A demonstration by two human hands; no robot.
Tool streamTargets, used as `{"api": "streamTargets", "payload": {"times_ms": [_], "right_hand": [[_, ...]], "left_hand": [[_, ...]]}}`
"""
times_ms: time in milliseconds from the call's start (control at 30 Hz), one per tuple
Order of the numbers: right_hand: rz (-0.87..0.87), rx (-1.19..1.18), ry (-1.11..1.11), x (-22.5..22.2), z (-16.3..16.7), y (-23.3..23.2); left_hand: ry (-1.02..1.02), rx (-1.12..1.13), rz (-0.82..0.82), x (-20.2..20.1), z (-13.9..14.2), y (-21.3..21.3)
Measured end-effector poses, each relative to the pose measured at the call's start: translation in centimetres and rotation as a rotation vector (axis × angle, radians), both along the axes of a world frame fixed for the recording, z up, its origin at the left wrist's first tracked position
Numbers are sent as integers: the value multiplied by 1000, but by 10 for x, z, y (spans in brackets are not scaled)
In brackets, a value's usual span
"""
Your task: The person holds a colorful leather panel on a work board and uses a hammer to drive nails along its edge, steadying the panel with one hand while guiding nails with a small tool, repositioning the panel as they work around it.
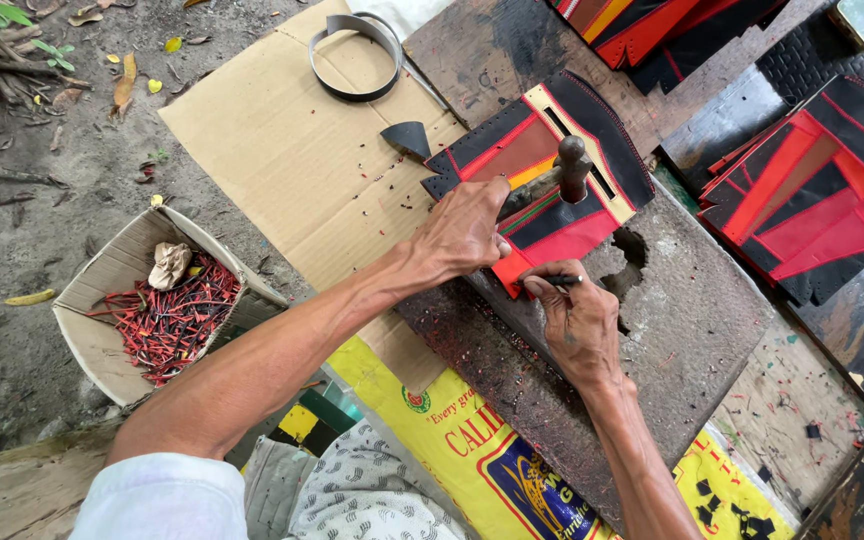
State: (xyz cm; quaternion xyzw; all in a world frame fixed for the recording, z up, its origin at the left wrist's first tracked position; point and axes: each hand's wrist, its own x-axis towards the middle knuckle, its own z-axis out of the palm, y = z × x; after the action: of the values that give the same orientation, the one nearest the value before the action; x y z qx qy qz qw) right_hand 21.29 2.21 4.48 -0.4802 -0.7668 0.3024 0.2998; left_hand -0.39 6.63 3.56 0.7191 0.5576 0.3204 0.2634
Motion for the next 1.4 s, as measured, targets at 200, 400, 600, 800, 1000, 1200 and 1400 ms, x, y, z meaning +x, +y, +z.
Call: {"api": "streamTargets", "payload": {"times_ms": [200,400,600,800,1000,1200,1400], "right_hand": [[18,51,15,-3,3,-1],[50,173,2,-10,3,1],[42,183,-16,-13,4,3],[67,200,-42,-13,6,6],[79,245,-76,-14,0,8],[120,270,-43,-12,-8,9],[109,302,-81,-11,-14,13]], "left_hand": [[-17,8,8,0,1,0],[-12,19,13,1,-5,-1],[-10,-32,-47,-11,15,1],[35,-90,-16,-33,78,-34],[5,-110,-89,-36,122,-78],[127,127,-169,-22,124,-94],[62,125,-137,-23,133,-92]]}}
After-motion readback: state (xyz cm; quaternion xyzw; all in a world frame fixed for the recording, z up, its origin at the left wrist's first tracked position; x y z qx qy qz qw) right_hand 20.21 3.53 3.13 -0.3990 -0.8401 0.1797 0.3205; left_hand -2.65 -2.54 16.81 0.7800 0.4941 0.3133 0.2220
